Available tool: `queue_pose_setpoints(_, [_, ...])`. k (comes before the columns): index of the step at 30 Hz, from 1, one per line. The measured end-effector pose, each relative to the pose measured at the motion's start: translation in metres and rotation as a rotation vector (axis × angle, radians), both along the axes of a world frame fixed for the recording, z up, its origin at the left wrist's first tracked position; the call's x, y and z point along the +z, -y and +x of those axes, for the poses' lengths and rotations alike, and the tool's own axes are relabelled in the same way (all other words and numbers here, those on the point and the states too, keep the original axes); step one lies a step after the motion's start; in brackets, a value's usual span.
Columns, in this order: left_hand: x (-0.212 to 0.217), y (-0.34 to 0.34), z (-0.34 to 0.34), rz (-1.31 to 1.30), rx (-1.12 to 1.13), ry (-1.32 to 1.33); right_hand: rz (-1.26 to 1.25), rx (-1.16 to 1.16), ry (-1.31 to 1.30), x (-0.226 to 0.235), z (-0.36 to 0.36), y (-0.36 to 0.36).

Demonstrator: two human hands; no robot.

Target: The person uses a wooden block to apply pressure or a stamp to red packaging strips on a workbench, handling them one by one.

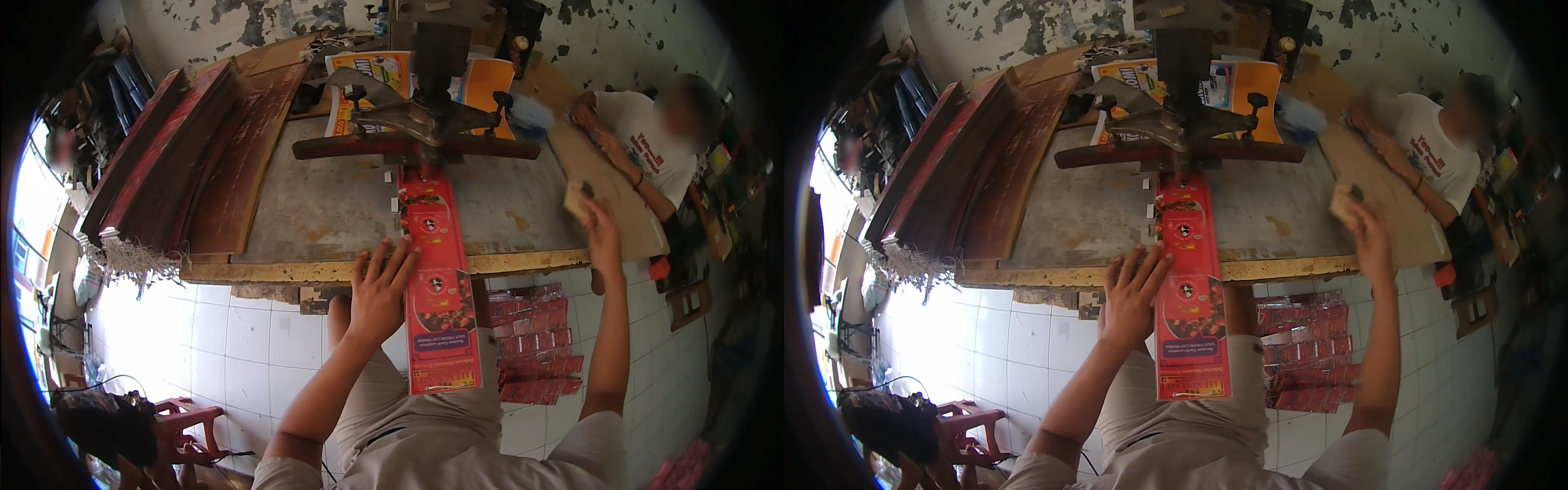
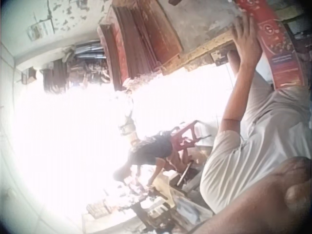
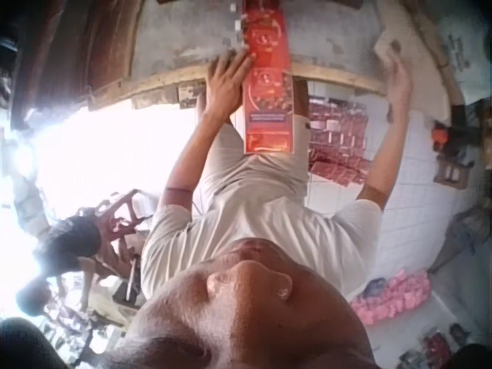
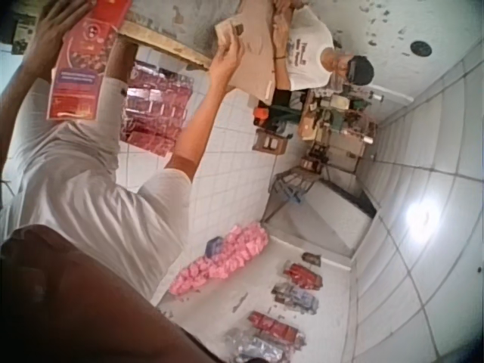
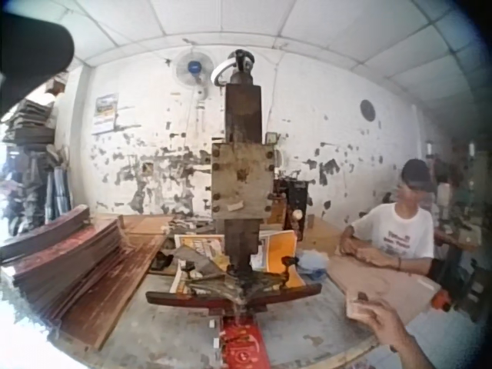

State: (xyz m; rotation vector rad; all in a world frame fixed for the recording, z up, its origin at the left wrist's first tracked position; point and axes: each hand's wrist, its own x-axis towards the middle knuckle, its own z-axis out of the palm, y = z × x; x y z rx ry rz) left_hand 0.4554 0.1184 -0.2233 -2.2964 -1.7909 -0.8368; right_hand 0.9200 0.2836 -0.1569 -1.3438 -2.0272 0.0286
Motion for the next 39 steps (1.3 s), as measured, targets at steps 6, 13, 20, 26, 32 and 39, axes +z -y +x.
queue_pose_setpoints(6, [-0.003,-0.002,0.000,0.029,-0.013,-0.005,-0.108,0.432,-0.143,0.021,-0.140,0.111])
queue_pose_setpoints(13, [-0.006,-0.003,-0.002,0.026,0.002,-0.032,-0.098,0.631,-0.050,0.020,-0.239,0.078])
queue_pose_setpoints(20, [-0.003,-0.004,0.003,0.025,-0.016,0.046,-0.024,0.577,-0.019,-0.008,-0.266,-0.005])
queue_pose_setpoints(26, [-0.003,-0.004,0.000,0.018,-0.008,0.005,-0.014,0.547,0.011,-0.011,-0.269,-0.010])
queue_pose_setpoints(32, [-0.001,-0.001,0.001,-0.023,0.007,-0.025,0.086,0.478,0.007,-0.010,-0.267,-0.007])
queue_pose_setpoints(39, [0.006,0.001,0.001,-0.049,0.003,-0.017,0.038,0.391,-0.079,-0.013,-0.267,-0.002])
